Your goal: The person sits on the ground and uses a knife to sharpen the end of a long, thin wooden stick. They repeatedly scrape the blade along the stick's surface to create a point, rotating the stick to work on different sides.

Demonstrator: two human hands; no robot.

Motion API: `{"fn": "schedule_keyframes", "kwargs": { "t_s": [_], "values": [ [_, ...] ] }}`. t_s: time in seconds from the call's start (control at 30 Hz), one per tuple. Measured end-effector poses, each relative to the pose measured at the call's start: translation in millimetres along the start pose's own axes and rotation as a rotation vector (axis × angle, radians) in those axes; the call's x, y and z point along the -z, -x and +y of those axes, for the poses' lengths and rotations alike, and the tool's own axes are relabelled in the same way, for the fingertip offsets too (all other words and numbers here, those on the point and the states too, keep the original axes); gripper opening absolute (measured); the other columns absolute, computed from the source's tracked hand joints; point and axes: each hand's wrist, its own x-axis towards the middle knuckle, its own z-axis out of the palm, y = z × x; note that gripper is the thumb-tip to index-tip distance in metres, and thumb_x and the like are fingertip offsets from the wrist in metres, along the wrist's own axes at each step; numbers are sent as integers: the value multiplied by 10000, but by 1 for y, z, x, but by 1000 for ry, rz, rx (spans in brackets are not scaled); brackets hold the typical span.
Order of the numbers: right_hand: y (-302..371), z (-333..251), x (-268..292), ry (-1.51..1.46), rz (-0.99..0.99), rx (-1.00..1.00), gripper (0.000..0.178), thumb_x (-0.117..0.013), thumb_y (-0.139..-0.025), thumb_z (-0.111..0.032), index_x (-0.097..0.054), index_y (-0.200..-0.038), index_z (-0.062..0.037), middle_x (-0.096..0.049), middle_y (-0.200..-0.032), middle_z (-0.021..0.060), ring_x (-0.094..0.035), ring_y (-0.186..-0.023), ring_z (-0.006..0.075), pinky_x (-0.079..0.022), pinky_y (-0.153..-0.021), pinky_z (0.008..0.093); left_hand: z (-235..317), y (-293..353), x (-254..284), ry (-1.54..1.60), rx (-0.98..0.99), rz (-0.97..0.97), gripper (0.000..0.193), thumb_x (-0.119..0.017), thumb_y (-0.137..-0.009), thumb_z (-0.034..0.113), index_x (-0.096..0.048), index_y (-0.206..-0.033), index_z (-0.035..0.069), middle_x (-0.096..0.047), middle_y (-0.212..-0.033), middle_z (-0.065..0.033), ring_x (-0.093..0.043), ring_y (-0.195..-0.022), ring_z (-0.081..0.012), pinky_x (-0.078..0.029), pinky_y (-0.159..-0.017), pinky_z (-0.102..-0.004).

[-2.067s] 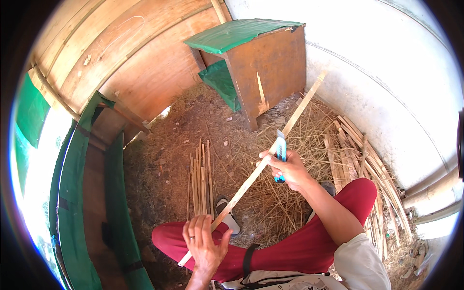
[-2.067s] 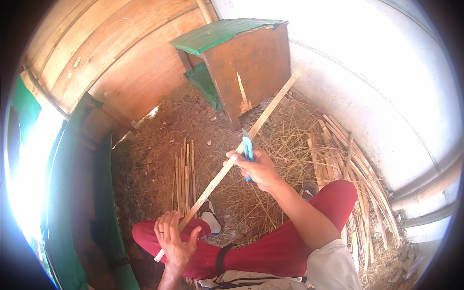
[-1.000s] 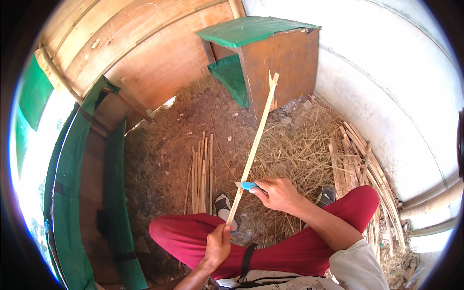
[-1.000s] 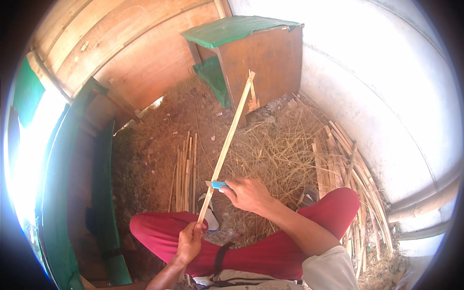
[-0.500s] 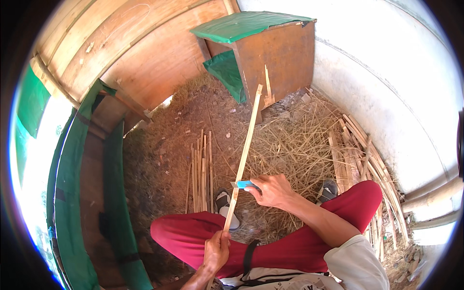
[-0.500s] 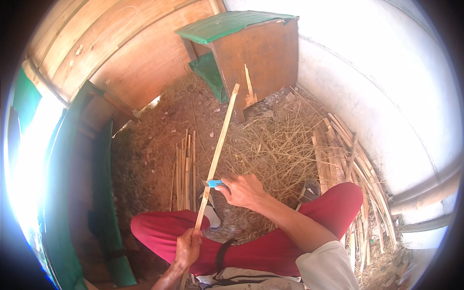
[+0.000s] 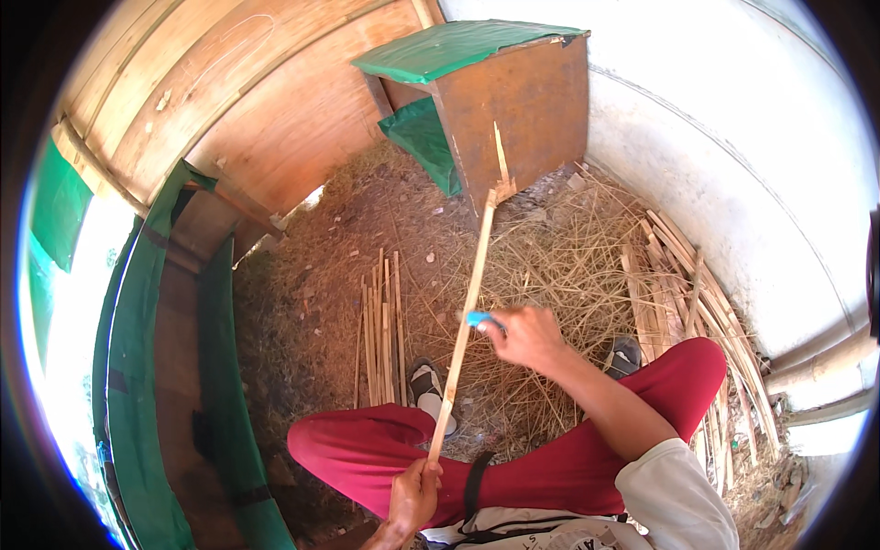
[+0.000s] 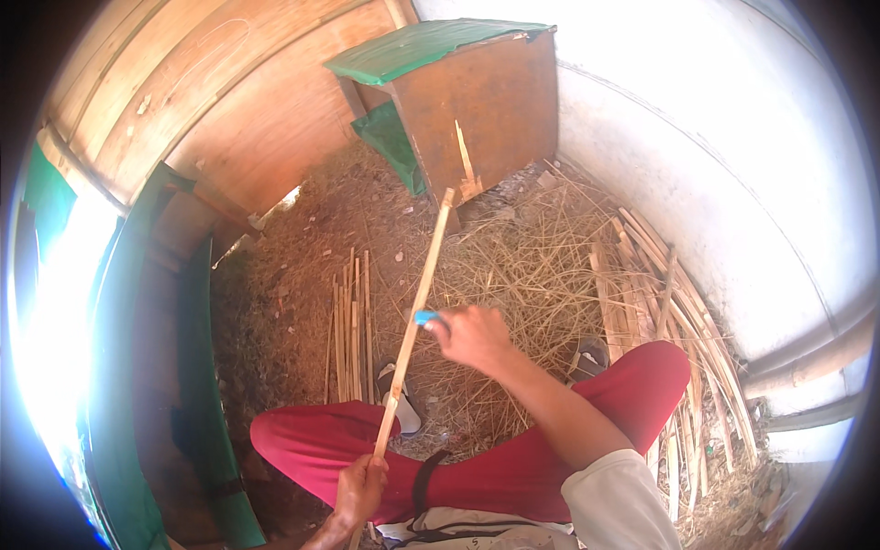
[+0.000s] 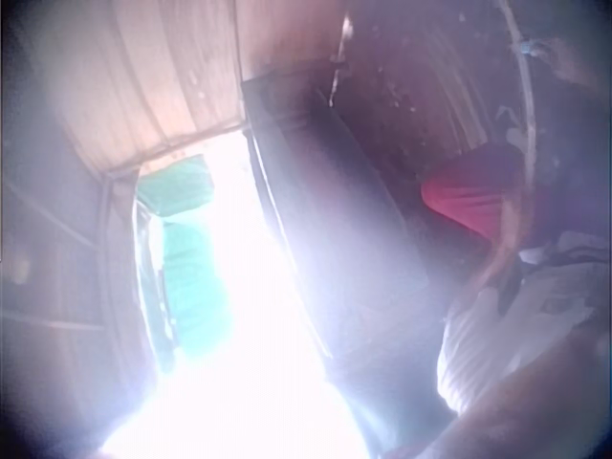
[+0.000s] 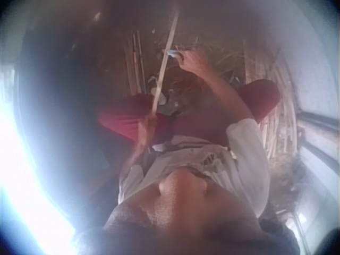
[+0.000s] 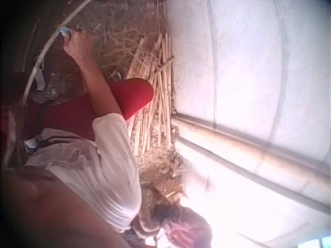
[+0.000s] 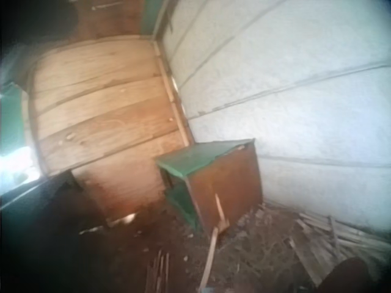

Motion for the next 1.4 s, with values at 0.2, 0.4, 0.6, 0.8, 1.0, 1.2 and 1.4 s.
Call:
{"fn": "schedule_keyframes", "kwargs": {
  "t_s": [0.2,0.4,0.6,0.8,1.0,1.2,1.4],
  "values": [
    [-9,24,-1,-33,93,-85,360,-544,-985,-375,-745,-951,-78,-654,-627,88,-586,-469,218,-468,-416,361,0,22,6,10,44,-10,291,-504,-1037,213,-605,-871,-4,-545,-627,6,-503,-557,-52,-418,-499,-249],
    [-35,98,19,48,12,-434,372,-544,-991,-380,-735,-1006,-61,-639,-614,122,-617,-515,259,-509,-475,392,-31,67,10,-337,-59,12,197,-540,-968,193,-625,-929,20,-574,-687,-47,-547,-605,-143,-447,-533,-305],
    [-28,94,20,65,74,-541,360,-578,-964,-379,-741,-900,-64,-677,-726,200,-687,-687,362,-548,-646,459,-49,79,30,-404,-117,-67,163,-582,-882,145,-655,-988,45,-631,-765,-114,-613,-674,-251,-494,-585,-376],
    [-23,146,40,246,502,-569,389,-542,-1000,-395,-722,-943,-56,-647,-631,124,-620,-518,238,-497,-465,372,-60,67,57,-97,-69,-68,200,-584,-851,157,-654,-1011,60,-639,-769,-147,-627,-657,-299,-503,-571,-409],
    [-3,12,25,-364,207,-103,261,-566,-993,-292,-695,-928,-73,-577,-563,62,-515,-428,156,-413,-394,316,7,13,43,679,416,-133,344,-467,-1066,292,-585,-959,-13,-463,-599,-1,-435,-466,-76,-373,-428,-252],
    [47,-38,14,-349,155,249,282,-624,-954,-312,-694,-925,-40,-631,-650,99,-588,-482,253,-473,-437,385,31,-43,12,656,261,-190,353,-432,-1078,314,-543,-934,12,-388,-602,29,-335,-445,-46,-286,-389,-225],
    [45,-35,19,-277,146,233,303,-661,-924,-325,-731,-966,-33,-661,-666,129,-625,-490,286,-484,-435,397,33,-50,-1,733,352,-237,340,-425,-1076,329,-517,-887,61,-361,-577,28,-320,-441,-53,-254,-375,-230]
  ]
}}
